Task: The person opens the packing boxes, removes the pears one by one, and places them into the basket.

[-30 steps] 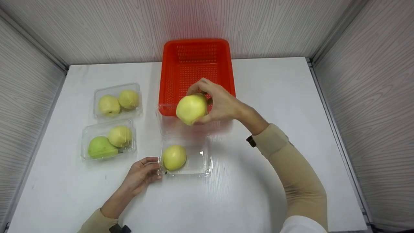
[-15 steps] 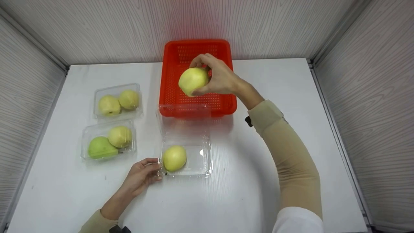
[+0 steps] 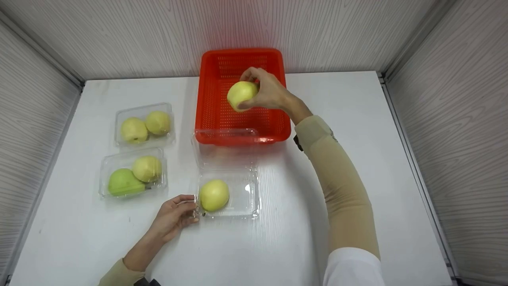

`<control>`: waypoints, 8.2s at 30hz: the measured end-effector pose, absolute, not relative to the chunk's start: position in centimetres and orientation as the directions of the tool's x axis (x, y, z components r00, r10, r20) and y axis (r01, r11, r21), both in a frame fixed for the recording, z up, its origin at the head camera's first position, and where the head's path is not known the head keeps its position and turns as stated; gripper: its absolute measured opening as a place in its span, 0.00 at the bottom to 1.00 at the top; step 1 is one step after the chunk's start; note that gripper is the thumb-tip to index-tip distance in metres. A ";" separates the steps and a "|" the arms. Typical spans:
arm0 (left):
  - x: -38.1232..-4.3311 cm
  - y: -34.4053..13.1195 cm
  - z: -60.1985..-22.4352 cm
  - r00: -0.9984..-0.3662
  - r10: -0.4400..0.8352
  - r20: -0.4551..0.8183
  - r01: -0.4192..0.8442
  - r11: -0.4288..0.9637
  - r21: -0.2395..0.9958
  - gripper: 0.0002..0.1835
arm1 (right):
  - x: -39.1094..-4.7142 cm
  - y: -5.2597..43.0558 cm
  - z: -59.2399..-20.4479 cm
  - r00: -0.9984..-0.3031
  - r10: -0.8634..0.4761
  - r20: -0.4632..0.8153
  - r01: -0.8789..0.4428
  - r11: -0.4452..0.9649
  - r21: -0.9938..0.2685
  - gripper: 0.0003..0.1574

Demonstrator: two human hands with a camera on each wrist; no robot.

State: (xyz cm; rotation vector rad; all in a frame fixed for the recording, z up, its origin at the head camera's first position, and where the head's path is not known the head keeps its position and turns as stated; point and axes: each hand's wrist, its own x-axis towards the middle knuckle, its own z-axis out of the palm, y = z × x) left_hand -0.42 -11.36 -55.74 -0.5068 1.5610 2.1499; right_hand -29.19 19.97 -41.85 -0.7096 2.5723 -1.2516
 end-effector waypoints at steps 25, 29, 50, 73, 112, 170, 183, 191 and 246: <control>-0.5 -11.2 -55.7 -0.835 0.115 -0.538 -0.547 -0.268 0.793 0.14 | -30.0 18.3 -47.6 -0.823 -0.500 -0.268 -0.267 0.757 -0.596 0.42; -0.5 -11.2 -55.7 -0.835 0.120 -0.537 -0.548 -0.269 0.792 0.14 | -30.0 18.0 -48.2 -0.805 -0.521 -0.284 -0.287 0.761 -0.582 0.42; -0.5 -11.2 -55.7 -0.832 0.106 -0.545 -0.552 -0.272 0.788 0.15 | -29.6 19.3 -45.4 -0.857 -0.496 -0.143 -0.293 0.695 -0.657 0.42; -0.5 -11.3 -55.6 -0.838 0.120 -0.532 -0.545 -0.249 0.801 0.16 | -23.2 20.4 -39.2 -0.792 -0.573 0.211 -0.520 0.450 -0.727 0.33; -0.5 -11.5 -55.7 -0.836 0.114 -0.537 -0.548 -0.243 0.801 0.16 | -13.5 18.0 -46.4 -0.690 -0.715 0.110 -0.407 0.257 -0.876 0.37; -0.4 -11.4 -55.9 -0.840 0.106 -0.532 -0.540 -0.256 0.802 0.15 | -8.9 12.7 -53.4 -0.586 -0.810 -0.031 -0.588 0.451 -0.671 0.43; -0.4 -11.5 -56.0 -0.845 0.115 -0.522 -0.533 -0.263 0.805 0.15 | -9.3 12.8 -53.4 -0.560 -0.828 0.017 -0.640 0.420 -0.644 0.40; -0.4 -11.5 -55.9 -0.843 0.098 -0.529 -0.535 -0.257 0.804 0.15 | -9.5 13.3 -53.3 -0.576 -0.816 0.042 -0.637 0.416 -0.648 0.41; -0.2 -11.5 -55.9 -0.853 0.102 -0.511 -0.519 -0.257 0.815 0.15 | -11.6 16.6 -44.0 -0.565 -0.809 0.164 -0.656 0.319 -0.685 0.44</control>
